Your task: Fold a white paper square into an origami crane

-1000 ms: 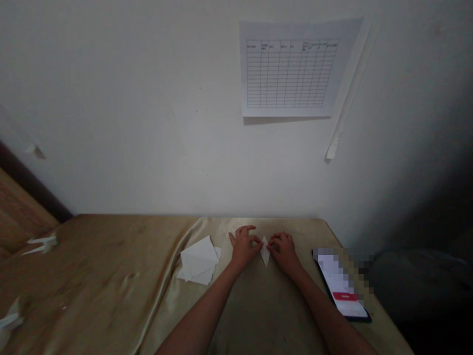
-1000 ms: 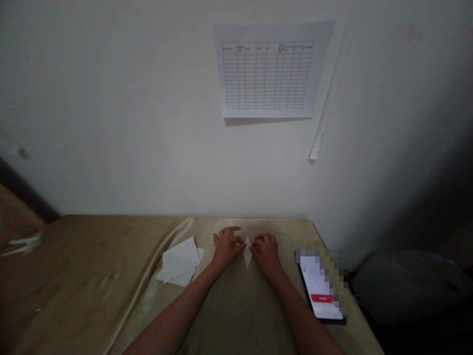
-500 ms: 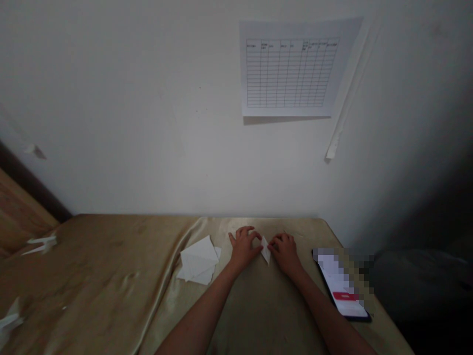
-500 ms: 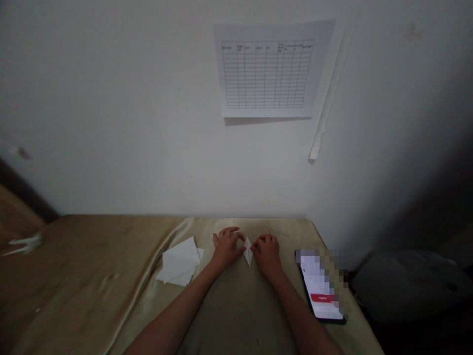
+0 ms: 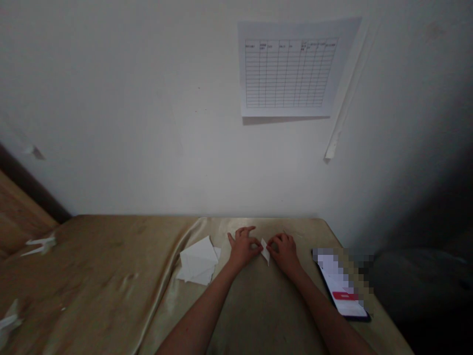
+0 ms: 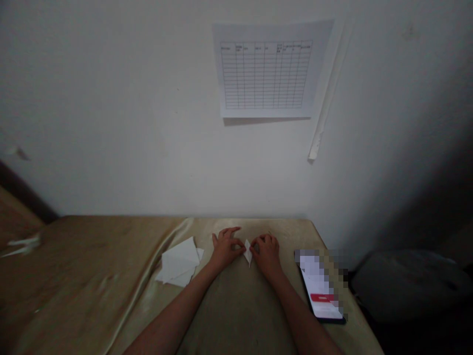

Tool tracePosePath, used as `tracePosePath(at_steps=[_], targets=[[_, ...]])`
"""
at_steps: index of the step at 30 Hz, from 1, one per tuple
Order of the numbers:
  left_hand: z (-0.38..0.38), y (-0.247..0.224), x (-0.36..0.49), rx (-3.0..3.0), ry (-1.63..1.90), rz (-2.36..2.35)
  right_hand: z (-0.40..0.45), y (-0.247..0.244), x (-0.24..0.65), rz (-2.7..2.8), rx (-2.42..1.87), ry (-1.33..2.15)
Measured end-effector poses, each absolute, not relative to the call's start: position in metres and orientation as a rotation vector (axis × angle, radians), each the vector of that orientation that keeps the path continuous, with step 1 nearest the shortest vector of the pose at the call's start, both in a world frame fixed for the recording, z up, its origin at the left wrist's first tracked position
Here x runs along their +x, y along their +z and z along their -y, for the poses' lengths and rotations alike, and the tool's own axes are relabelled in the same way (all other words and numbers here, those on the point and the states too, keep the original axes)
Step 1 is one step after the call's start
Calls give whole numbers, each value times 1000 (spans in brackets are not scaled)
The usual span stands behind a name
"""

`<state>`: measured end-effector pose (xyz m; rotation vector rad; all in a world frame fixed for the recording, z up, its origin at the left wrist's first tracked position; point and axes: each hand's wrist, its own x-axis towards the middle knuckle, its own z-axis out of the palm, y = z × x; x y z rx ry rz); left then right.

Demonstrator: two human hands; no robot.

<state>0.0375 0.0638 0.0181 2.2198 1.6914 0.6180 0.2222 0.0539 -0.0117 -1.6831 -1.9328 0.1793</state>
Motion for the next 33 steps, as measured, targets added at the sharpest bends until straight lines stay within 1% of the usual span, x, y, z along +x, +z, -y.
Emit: tracePosePath(at_steps=[16,29,33], targets=[[-64,17,40,2199,588,-1728,-51,-2,220,1894,-1680,256],[-64,29,33,2140,421,-1716,-55,-2,225,1930,-1672,329],[-64,29,29,2129,426,-1713,-58,-5,224,1939,-1673,336]])
